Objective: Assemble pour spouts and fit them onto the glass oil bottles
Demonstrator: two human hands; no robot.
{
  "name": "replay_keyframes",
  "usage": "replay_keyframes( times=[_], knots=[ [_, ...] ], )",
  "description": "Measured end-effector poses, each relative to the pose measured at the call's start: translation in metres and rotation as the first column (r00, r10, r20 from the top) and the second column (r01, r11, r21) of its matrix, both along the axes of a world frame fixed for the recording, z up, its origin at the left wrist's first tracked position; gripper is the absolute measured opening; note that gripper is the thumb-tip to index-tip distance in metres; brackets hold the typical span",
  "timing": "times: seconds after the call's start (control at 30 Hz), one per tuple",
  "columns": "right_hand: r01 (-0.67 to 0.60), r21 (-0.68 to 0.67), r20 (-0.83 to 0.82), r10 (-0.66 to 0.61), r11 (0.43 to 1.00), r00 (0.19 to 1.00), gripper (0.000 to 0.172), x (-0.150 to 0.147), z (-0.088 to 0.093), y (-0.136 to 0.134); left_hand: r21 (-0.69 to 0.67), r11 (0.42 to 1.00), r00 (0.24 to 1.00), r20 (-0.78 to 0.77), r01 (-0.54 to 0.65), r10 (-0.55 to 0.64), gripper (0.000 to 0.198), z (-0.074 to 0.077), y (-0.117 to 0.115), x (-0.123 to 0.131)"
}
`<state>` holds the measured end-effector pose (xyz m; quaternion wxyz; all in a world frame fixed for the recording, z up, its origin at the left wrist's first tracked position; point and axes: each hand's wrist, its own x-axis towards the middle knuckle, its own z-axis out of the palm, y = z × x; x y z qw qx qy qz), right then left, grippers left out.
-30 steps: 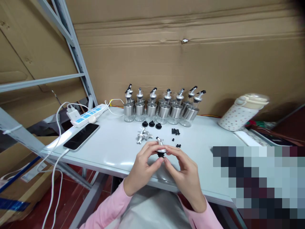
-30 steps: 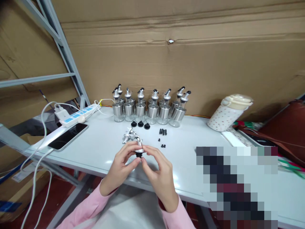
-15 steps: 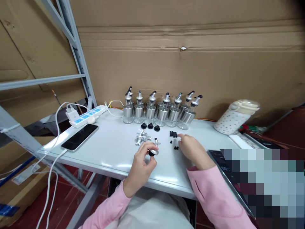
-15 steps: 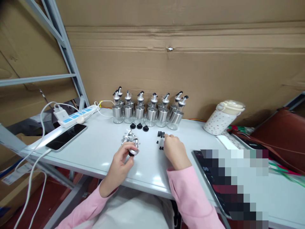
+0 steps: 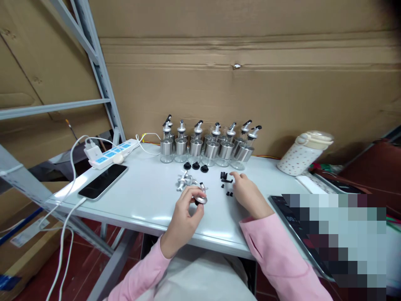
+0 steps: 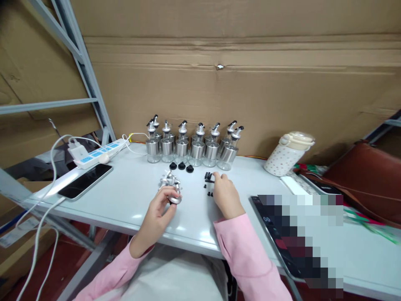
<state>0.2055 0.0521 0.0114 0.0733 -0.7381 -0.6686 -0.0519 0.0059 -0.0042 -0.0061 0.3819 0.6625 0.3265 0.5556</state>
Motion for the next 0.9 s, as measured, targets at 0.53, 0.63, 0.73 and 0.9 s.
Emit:
replay_keyframes(
  times=[0.53,0.63,0.73,0.9],
  knots=[
    [-0.133,0.511,-0.348,0.346,0.849,0.871,0.013,-0.023,-0.003,-0.054,-0.004,1.000,0.997,-0.081,-0.019,0.018,0.012,0.004,-0.002,0.001],
    [-0.242,0.581,-0.398,0.530,0.777,0.749,0.013,-0.047,-0.017,-0.068,-0.040,0.999,0.994,-0.109,-0.032,0.028,0.011,0.005,-0.002,0.001],
    [-0.247,0.612,-0.410,0.569,0.751,0.713,0.013,-0.056,-0.023,-0.070,-0.068,0.997,0.990,-0.139,-0.035,0.025,0.011,0.005,-0.002,0.001],
    [-0.209,0.648,-0.418,0.571,0.733,0.707,0.016,-0.052,-0.017,-0.070,-0.070,0.997,0.993,-0.121,-0.014,0.005,0.012,0.003,-0.002,0.000]
  ],
)
